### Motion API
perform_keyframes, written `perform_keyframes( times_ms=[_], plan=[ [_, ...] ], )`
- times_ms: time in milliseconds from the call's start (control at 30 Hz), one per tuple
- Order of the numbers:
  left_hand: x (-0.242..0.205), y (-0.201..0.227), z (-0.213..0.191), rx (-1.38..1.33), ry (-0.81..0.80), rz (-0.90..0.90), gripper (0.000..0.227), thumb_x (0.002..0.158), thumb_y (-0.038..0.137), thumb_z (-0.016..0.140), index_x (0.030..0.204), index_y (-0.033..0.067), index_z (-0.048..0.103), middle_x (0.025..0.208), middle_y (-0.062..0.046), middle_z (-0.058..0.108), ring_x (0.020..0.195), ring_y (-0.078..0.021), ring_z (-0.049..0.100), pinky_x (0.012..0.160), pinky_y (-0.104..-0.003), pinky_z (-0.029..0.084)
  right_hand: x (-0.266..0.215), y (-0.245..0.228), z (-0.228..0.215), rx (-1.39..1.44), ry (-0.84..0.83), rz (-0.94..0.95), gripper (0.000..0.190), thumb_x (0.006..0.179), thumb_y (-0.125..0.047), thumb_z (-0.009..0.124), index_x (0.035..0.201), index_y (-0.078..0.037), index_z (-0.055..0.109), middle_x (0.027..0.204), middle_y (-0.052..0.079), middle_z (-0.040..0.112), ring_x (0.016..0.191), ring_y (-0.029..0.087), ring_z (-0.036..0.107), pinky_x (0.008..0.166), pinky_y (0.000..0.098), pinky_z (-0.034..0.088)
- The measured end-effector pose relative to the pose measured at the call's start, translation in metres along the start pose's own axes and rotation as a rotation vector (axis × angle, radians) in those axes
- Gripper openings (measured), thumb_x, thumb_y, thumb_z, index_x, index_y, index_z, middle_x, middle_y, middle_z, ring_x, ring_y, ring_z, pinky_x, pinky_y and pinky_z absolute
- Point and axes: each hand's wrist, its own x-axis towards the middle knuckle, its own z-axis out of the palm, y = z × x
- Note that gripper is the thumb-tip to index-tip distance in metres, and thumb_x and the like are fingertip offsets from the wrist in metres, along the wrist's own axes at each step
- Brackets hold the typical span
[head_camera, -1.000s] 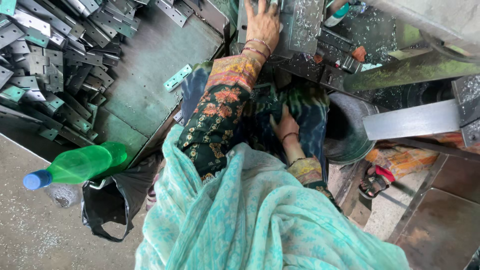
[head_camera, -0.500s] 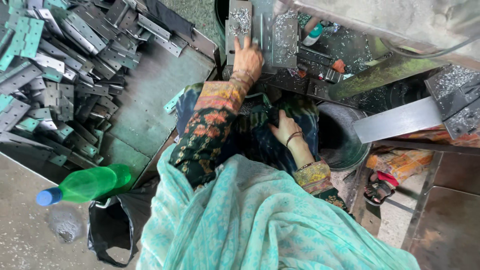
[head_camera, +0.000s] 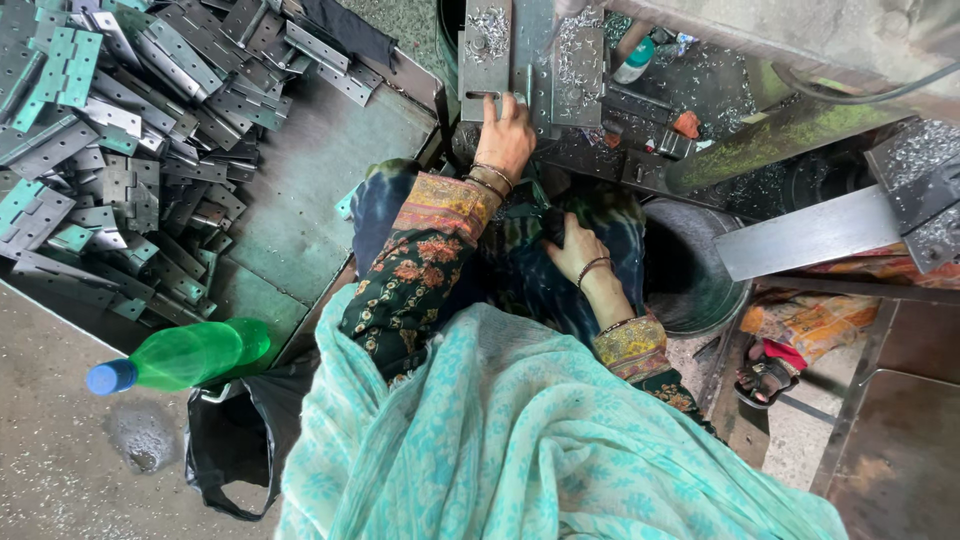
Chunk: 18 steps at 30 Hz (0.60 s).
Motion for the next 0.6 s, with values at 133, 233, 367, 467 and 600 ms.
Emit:
perform_keyframes(
  times_ms=[133,233,367,467,600],
  plan=[
    [-0.008,0.004,-0.009,-0.01,0.048,0.039,0.026,0.089,0.023,0.063,0.107,0.0118,0.079,0.129,-0.015,0.065,0.132,-0.039,0.044,0.11,-0.067,0.03,0.0,0.003,0.006,0.024,0.025,-0.009,0.065,0.087,-0.041,0.075,0.134,-0.005,0.05,0.11,0.027,0.072,0.105,0.046,0.069,0.087,0.0541,0.056],
    [-0.017,-0.002,-0.031,-0.064,0.12,0.047,0.027,0.088,0.021,0.062,0.106,0.0079,0.078,0.118,-0.012,0.067,0.125,-0.0349,0.05,0.111,-0.063,0.033,0.001,0.007,0.01,0.032,0.022,-0.006,0.065,0.087,-0.043,0.075,0.135,-0.006,0.052,0.113,0.027,0.072,0.107,0.045,0.069,0.09,0.0537,0.056],
    [-0.024,-0.024,-0.061,-0.286,0.46,0.035,0.024,0.092,0.016,0.066,0.109,0.0034,0.076,0.114,-0.01,0.068,0.115,-0.0307,0.055,0.11,-0.051,0.037,0.009,0.017,0.007,0.075,0.179,-0.177,0.068,0.09,-0.044,0.075,0.141,-0.006,0.05,0.121,0.029,0.066,0.108,0.047,0.065,0.088,0.0544,0.054],
    [-0.024,-0.037,-0.066,-0.618,0.517,-0.115,0.023,0.073,0.009,0.07,0.094,0.0048,0.076,0.105,-0.009,0.073,0.105,-0.031,0.064,0.095,-0.045,0.045,0.026,0.022,-0.003,0.028,0.546,-0.456,0.063,0.095,-0.037,0.077,0.143,-0.006,0.051,0.127,0.025,0.066,0.108,0.045,0.068,0.089,0.0484,0.056],
    [-0.005,-0.036,-0.05,-1.105,0.505,-0.207,0.019,0.083,0.022,0.084,0.09,0.0058,0.077,0.092,-0.012,0.074,0.087,-0.0332,0.069,0.081,-0.042,0.054,0.062,0.018,-0.024,0.703,0.494,-0.337,0.055,0.095,-0.015,0.077,0.144,-0.005,0.053,0.121,0.013,0.068,0.086,0.015,0.066,0.073,0.0306,0.056]
  ],
)
